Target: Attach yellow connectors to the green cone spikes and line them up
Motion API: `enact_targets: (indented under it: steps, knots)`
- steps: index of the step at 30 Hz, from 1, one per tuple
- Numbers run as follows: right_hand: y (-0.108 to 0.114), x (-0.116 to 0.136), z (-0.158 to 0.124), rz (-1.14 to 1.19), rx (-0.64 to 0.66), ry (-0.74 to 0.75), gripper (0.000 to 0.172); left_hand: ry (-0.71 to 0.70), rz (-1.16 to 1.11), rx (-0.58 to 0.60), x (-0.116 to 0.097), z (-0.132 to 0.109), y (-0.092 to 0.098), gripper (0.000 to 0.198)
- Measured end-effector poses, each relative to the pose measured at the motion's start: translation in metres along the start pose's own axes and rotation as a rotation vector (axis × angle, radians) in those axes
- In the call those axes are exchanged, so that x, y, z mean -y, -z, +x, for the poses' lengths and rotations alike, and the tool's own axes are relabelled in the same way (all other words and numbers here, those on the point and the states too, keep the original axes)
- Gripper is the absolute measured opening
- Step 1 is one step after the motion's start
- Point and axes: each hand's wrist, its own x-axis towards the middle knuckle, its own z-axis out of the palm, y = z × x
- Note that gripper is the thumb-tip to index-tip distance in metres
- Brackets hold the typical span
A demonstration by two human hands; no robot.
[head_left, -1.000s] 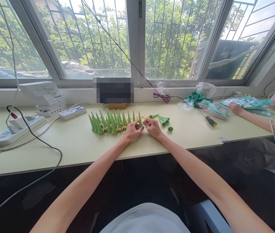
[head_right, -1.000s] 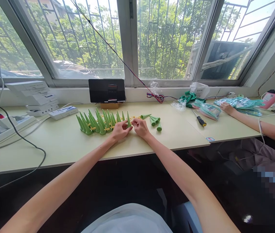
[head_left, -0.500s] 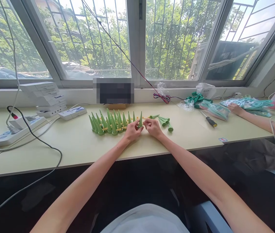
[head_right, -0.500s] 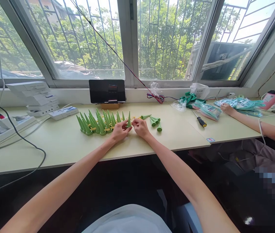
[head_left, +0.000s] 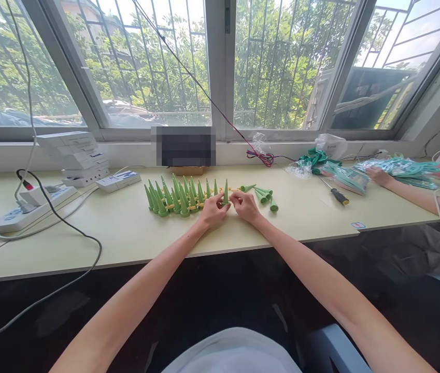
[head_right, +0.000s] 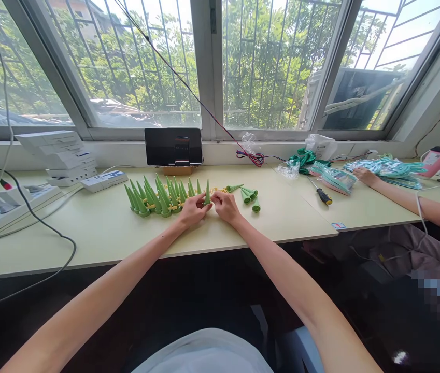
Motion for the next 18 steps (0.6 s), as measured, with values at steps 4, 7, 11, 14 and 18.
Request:
enact_targets:
  steps: [4,7,11,14,18]
  knots:
    - [-0.0015,-0.0023,0.0007,0.037,0.000,-0.026,0.024,-0.005,-0.011,0.004,-0.0008,-0.0002,0.0007,0.031]
    - [-0.0017,-0.0026,0.0007,0.047,-0.002,-0.034,0.024,0.016,-0.016,0.015,-0.0008,-0.0005,0.0011,0.037]
    - [-0.0013,-0.0015,0.0009,0.060,-0.002,-0.037,0.024,0.031,-0.030,0.014,0.0019,-0.0003,0.0005,0.042]
    - [-0.0014,-0.0015,0.0012,0.066,-0.005,-0.039,0.023,0.028,-0.034,0.012,0.0033,-0.0002,0.0001,0.041]
    - [-0.0026,-0.0034,0.0013,0.062,-0.006,-0.030,0.023,0.027,-0.039,0.017,0.0010,-0.0009,0.0005,0.033]
